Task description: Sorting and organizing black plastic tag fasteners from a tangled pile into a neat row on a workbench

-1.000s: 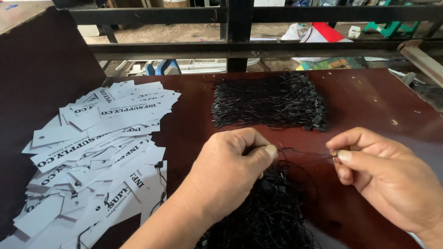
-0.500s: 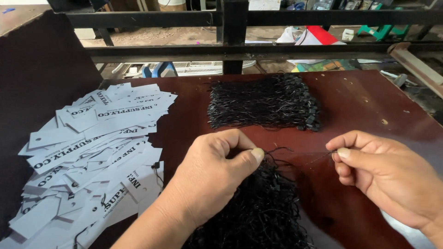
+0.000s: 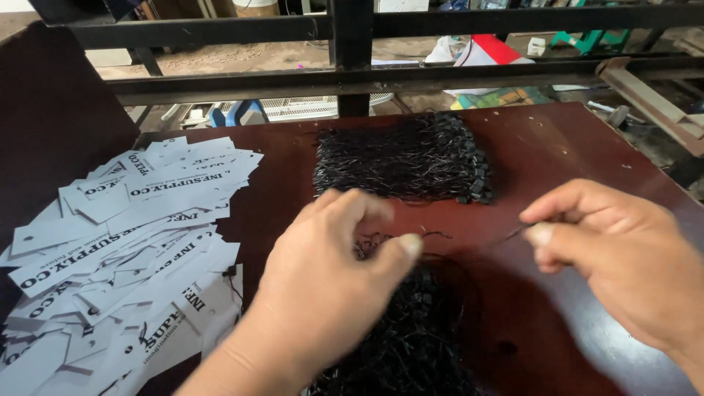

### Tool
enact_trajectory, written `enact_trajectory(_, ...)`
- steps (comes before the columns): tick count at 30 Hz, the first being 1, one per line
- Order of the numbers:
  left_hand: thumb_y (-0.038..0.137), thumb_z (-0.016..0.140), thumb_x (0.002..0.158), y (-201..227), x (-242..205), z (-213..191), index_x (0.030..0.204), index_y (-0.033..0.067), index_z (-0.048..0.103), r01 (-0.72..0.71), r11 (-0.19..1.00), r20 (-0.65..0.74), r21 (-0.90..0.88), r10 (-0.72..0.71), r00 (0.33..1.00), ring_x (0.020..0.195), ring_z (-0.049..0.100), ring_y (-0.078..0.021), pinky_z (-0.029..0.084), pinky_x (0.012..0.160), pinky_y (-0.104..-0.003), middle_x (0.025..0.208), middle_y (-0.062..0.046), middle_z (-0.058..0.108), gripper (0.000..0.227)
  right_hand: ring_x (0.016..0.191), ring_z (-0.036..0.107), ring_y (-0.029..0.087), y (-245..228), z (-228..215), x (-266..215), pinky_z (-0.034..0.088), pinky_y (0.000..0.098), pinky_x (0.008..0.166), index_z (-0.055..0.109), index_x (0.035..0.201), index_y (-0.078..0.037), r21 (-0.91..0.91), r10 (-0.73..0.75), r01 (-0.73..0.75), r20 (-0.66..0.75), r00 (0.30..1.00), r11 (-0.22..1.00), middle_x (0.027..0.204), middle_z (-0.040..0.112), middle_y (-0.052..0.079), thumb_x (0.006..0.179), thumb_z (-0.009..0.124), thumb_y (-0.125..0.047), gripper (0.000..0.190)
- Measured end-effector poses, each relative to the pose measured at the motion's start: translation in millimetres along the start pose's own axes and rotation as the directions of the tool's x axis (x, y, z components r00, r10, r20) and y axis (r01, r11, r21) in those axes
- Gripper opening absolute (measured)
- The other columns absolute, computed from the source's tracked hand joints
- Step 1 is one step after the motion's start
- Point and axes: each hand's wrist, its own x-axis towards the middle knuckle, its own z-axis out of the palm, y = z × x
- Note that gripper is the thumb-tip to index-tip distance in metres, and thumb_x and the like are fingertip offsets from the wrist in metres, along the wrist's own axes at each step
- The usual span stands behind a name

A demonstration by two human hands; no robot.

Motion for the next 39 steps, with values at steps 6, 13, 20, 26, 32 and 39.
enact_trajectory(6, 0.037, 0.071, 0.067, 37, -13, 12, 0.112, 0.0297, 0.072, -0.233, 0.937, 0.095, -0.259, 0.265, 0.96, 0.086, 0.076, -0.0052, 0.058, 0.08, -0.023, 0.099, 0.012, 0.079, 0.046, 0.066, 0.064, 0.015, -28, 27, -21, 0.053, 0.0272, 0.058, 0.074, 0.094, 0.003, -0.136, -0.126, 0.164, 0.248, 0.961, 0.977, 0.077, 0.074, 0.012, 0.075, 0.083, 0.014, 0.024)
enact_trajectory(13, 0.028, 0.07, 0.095, 31, -12, -14, 0.086, 0.0158, 0.074, 0.165, 0.918, 0.277, -0.361, -0.063, 0.959, 0.053, 0.049, -0.011, 0.043, 0.055, -0.028, 0.062, -0.001, 0.06, 0.016, 0.052, 0.052, 0.031, -18, 13, 0, 0.042, 0.0359, 0.051, 0.068, 0.091, 0.012, -0.059, -0.056, 0.065, 0.137, 0.989, 0.996, 0.072, 0.064, 0.027, 0.093, 0.067, 0.005, 0.008)
enact_trajectory(20, 0.033, 0.061, 0.099, 25, -20, -37, 0.076, 0.0168, 0.064, 0.266, 0.945, 0.158, -0.19, -0.238, 0.958, 0.055, 0.047, -0.0109, 0.042, 0.061, -0.028, 0.06, 0.002, 0.064, 0.029, 0.072, 0.067, 0.038, 6, -6, 16, 0.051, 0.0437, 0.06, 0.075, 0.102, 0.016, -0.167, 0.057, -0.035, 0.132, 0.99, 0.985, 0.061, 0.06, 0.034, 0.092, 0.066, 0.013, 0.013)
enact_trajectory(26, 0.041, 0.059, 0.095, 5, -13, -15, 0.085, 0.0263, 0.07, 0.047, 0.995, 0.046, 0.088, -0.051, 0.998, 0.073, 0.065, -0.0233, 0.049, 0.072, -0.036, 0.071, 0.001, 0.072, 0.021, 0.109, 0.074, 0.015, -13, 6, 7, 0.051, 0.0308, 0.099, 0.077, 0.094, 0.0, -0.491, 0.007, 0.043, 0.101, 0.995, 0.87, 0.116, 0.086, 0.006, 0.086, 0.067, 0.004, 0.014)
enact_trajectory(32, 0.04, 0.048, 0.094, 23, -17, 16, 0.095, 0.0263, 0.073, -0.296, 0.945, 0.066, 0.137, 0.289, 0.955, 0.089, 0.068, -0.0391, 0.05, 0.076, -0.055, 0.09, -0.006, 0.078, 0.028, 0.1, 0.079, 0.003, -40, 45, -28, 0.055, 0.0226, 0.093, 0.08, 0.122, -0.022, -0.432, -0.178, 0.387, 0.45, 0.875, 0.815, 0.114, 0.086, -0.012, 0.073, 0.077, -0.003, 0.053)
enact_trajectory(39, 0.043, 0.051, 0.097, 27, -13, -19, 0.083, 0.022, 0.066, -0.135, 0.978, -0.048, 0.157, 0.144, 0.988, 0.08, 0.066, -0.0392, 0.05, 0.072, -0.048, 0.078, -0.008, 0.074, 0.029, 0.071, 0.074, 0.011, -29, 26, -19, 0.055, 0.0253, 0.076, 0.099, 0.09, -0.011, -0.551, 0.142, 0.027, 0.261, 0.955, 0.834, 0.076, 0.092, -0.001, 0.085, 0.079, -0.013, 0.021)
